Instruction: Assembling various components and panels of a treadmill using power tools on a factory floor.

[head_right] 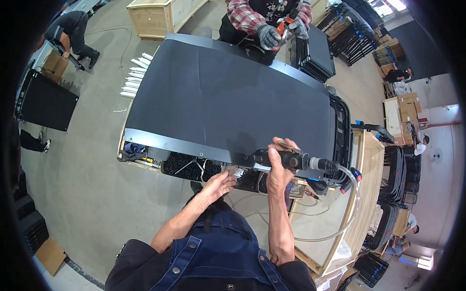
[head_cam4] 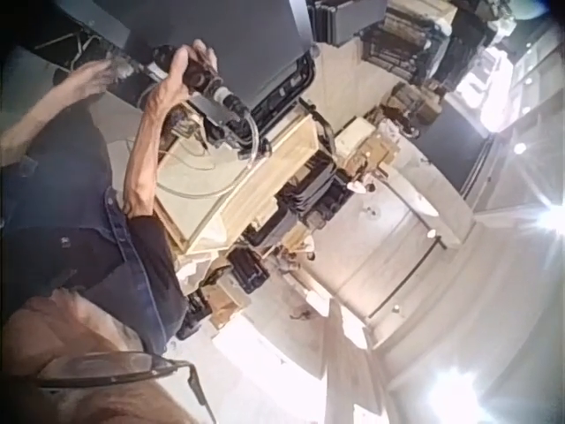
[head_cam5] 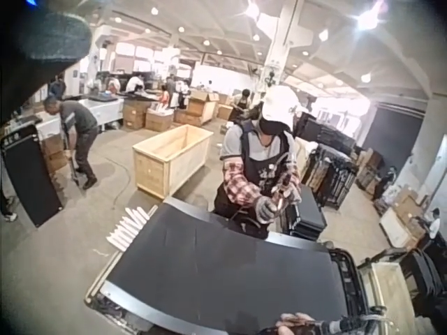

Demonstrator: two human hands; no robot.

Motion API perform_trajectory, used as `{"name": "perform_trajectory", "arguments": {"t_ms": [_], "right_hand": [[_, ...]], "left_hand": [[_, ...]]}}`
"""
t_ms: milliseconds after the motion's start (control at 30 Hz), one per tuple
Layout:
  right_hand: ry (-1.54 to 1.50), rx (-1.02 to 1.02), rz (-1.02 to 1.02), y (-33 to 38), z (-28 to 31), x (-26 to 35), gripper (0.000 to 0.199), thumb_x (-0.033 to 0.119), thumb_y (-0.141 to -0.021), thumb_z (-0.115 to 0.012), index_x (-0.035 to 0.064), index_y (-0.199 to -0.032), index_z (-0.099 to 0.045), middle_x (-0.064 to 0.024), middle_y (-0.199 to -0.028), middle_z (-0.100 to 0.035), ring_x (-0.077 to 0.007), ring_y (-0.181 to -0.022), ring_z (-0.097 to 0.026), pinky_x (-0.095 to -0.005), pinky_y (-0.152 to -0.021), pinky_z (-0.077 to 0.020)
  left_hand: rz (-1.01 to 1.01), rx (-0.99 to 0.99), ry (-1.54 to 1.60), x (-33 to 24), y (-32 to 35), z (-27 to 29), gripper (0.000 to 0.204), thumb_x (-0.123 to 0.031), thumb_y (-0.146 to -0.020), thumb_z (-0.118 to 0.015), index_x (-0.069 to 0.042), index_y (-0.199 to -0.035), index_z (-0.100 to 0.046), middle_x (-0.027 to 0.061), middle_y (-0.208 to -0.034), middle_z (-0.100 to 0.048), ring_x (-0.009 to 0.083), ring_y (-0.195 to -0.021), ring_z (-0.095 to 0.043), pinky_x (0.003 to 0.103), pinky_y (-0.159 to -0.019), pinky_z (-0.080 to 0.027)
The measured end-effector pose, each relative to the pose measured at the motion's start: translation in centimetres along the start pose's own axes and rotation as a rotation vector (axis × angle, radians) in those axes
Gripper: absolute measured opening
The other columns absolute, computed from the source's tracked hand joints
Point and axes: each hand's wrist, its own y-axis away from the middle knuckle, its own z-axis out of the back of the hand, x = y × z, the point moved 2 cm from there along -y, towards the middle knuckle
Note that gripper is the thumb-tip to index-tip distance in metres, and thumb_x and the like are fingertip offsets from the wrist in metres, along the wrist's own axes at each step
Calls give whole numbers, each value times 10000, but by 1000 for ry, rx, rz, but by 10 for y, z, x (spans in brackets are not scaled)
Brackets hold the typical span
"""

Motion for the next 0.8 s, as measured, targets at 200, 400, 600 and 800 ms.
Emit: {"name": "perform_trajectory", "arguments": {"t_ms": [200,400,600,800], "right_hand": [[32,-44,-25,8,-3,-9,514,14,-814,-758,27,-1263,-506,-180,-1179,-644,-226,-987,-659,-387,-937,-523],[204,594,5,-7,-13,0,579,-94,-723,-740,76,-1225,-508,-185,-1242,-614,-275,-1069,-645,-438,-958,-522],[132,509,-216,-15,-17,-11,520,-123,-694,-716,76,-1125,-504,-168,-1208,-607,-302,-1109,-616,-479,-985,-510],[94,494,-153,-9,-16,-12,517,-57,-701,-805,74,-1102,-506,-152,-1154,-610,-305,-1110,-606,-500,-1024,-483]], "left_hand": [[212,209,316,-20,-64,-16,197,-242,-989,-620,-74,-1090,-637,54,-1006,-682,193,-920,-674,337,-809,-559],[245,397,328,-30,-92,-15,181,-205,-973,-642,-41,-1048,-660,79,-905,-708,208,-804,-707,331,-733,-625],[223,337,255,-43,-91,-18,204,-213,-999,-605,-20,-1051,-643,103,-948,-693,230,-827,-705,360,-762,-636],[198,342,279,-39,-90,-15,210,-217,-1008,-595,-15,-1048,-637,102,-942,-691,231,-827,-705,343,-754,-640]]}}
